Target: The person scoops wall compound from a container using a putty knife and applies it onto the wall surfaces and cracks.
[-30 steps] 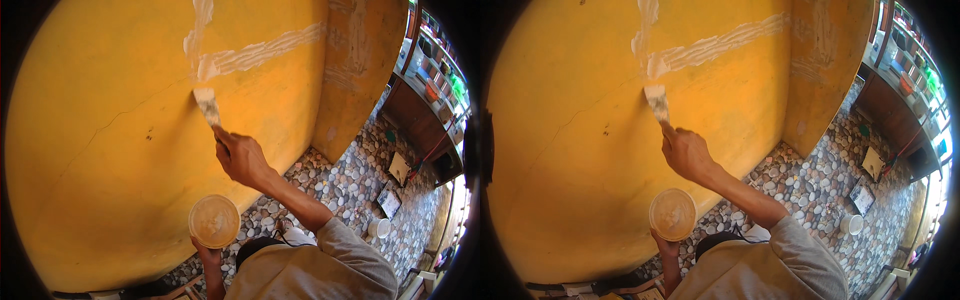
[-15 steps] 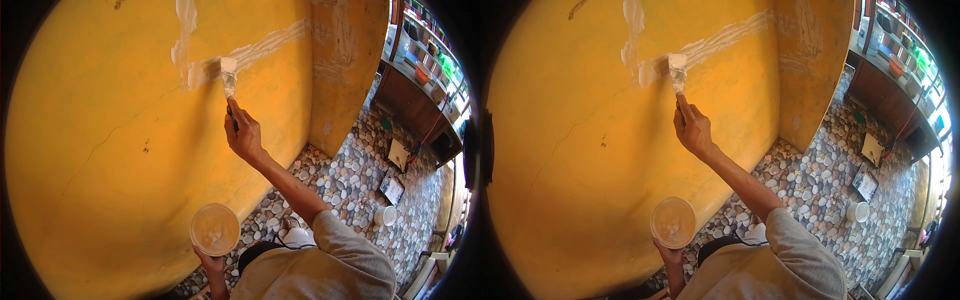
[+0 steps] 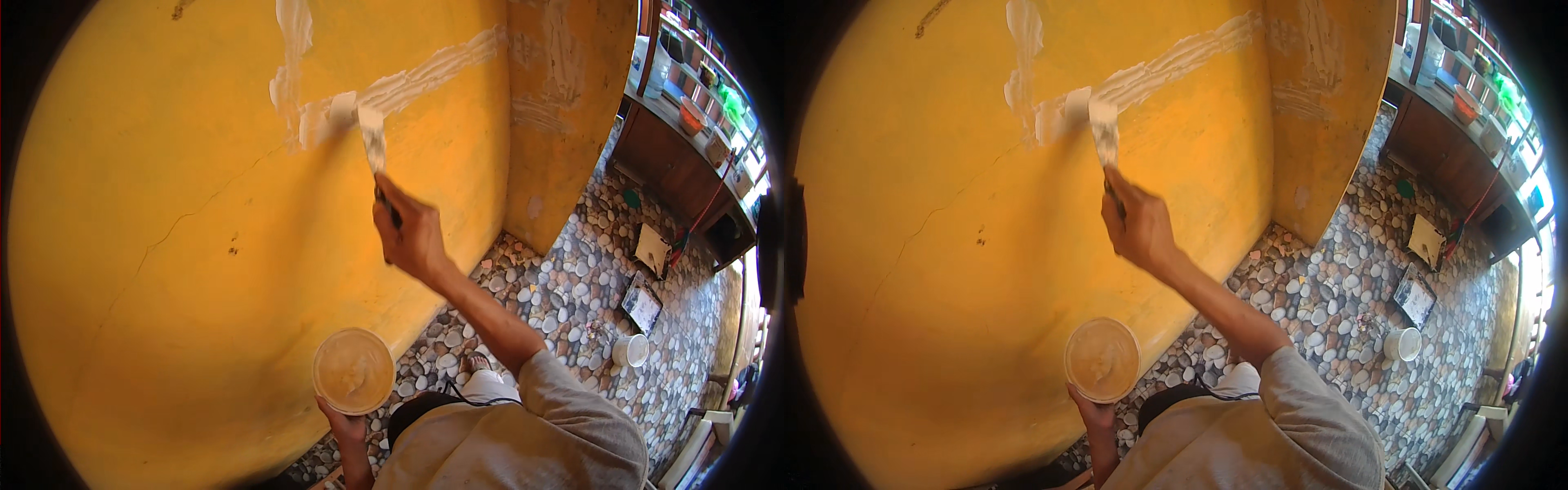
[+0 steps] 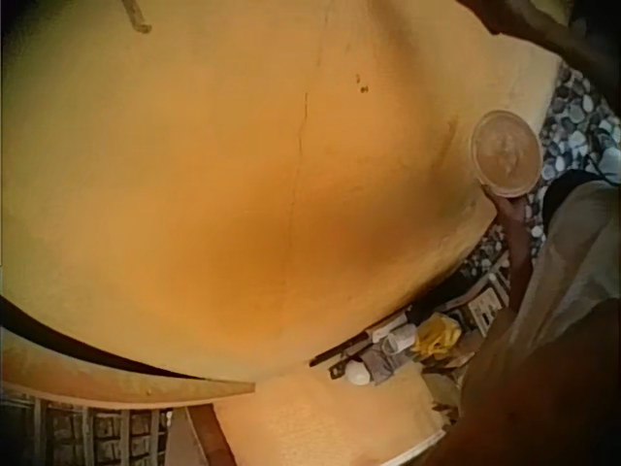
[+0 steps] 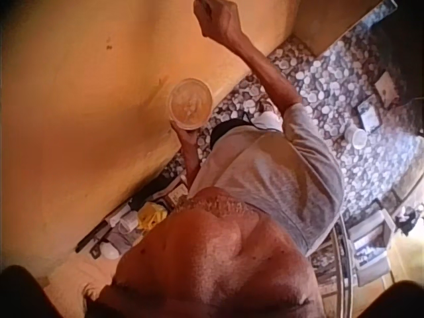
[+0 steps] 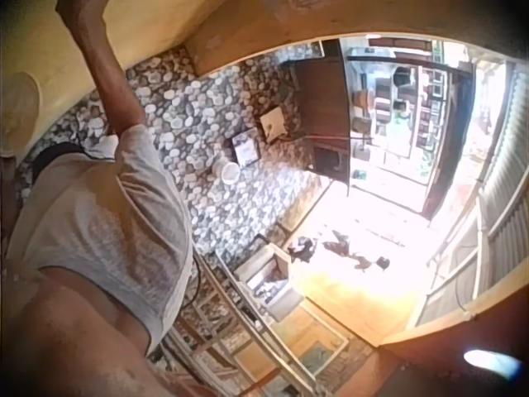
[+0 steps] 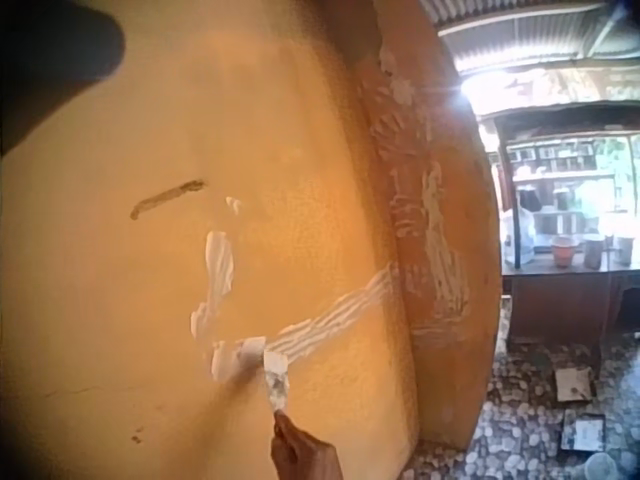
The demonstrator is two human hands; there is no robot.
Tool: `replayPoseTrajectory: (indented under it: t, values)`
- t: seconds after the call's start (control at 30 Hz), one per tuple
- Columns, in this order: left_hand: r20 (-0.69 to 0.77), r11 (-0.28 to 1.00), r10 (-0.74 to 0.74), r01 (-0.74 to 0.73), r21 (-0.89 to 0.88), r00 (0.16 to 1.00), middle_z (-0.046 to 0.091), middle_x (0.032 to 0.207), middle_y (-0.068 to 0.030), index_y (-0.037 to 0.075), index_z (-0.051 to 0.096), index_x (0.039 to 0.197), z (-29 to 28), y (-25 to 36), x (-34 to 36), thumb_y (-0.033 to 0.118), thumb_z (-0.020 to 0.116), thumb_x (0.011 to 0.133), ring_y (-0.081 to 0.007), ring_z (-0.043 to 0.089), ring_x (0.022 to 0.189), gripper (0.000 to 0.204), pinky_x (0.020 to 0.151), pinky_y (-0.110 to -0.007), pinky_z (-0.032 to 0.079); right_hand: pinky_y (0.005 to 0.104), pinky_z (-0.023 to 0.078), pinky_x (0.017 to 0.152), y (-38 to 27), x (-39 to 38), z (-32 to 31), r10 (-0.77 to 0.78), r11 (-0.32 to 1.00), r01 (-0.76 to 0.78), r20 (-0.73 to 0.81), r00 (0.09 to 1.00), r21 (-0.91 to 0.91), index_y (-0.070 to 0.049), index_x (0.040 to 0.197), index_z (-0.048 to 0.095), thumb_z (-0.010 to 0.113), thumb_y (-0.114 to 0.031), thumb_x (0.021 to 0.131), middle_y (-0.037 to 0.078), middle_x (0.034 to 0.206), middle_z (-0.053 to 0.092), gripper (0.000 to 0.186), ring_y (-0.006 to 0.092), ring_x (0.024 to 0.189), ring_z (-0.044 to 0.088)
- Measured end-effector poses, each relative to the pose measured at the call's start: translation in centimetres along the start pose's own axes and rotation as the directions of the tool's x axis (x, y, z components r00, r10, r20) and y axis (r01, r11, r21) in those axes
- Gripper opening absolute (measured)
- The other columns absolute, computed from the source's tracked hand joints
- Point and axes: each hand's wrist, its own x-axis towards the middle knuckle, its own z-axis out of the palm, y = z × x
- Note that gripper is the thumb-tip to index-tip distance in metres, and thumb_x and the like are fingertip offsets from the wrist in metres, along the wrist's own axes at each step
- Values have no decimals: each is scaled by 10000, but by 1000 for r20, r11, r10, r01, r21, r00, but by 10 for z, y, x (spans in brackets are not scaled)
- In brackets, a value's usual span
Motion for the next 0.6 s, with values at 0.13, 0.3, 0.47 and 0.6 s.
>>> replayPoseTrajectory:
  t: [0.13, 0.3, 0.47, 0.6]
  values:
    - [-4, 1000, 9, -9, 29, 1000, 435, 1357, -59, 122, 390, 1342, 6, -2, 3, 544, 315, 943, -243, 424, 1237, 585, 1027, -431, 367, 379, 437, 487, -1, 41, -8, -22, 999, 23, 43, 999, -31, 52, 1142, 535, 540, -53, 828, 181, 636, 567, 331, 306, 510, 563]
    - [-10, 999, -27, 27, 17, 1000, 433, 1361, -63, 108, 379, 1349, 8, -1, 6, 552, 303, 943, -239, 411, 1247, 607, 1051, -422, 332, 386, 452, 480, -5, 18, -7, 44, 999, -33, 278, 959, -43, 61, 1137, 521, 524, -67, 830, 171, 613, 566, 333, 285, 439, 556]
    - [77, 1000, -8, 6, 25, 997, 434, 1361, -64, 109, 381, 1349, 9, -1, 13, 555, 291, 943, -239, 411, 1246, 609, 1052, -415, 329, 319, 450, 478, -20, -10, -24, 130, 990, -143, 371, 920, 8, 72, 1148, 547, 544, -65, 839, 169, 625, 577, 338, 215, 449, 568]
    - [67, 998, -25, 22, 53, 997, 433, 1361, -65, 118, 386, 1347, 14, 2, 14, 553, 285, 945, -241, 413, 1243, 601, 1051, -415, 331, 280, 433, 447, -22, 30, -30, 133, 991, -132, 217, 967, -18, 74, 1158, 545, 530, -76, 858, 101, 529, 508, 336, 124, 432, 544]
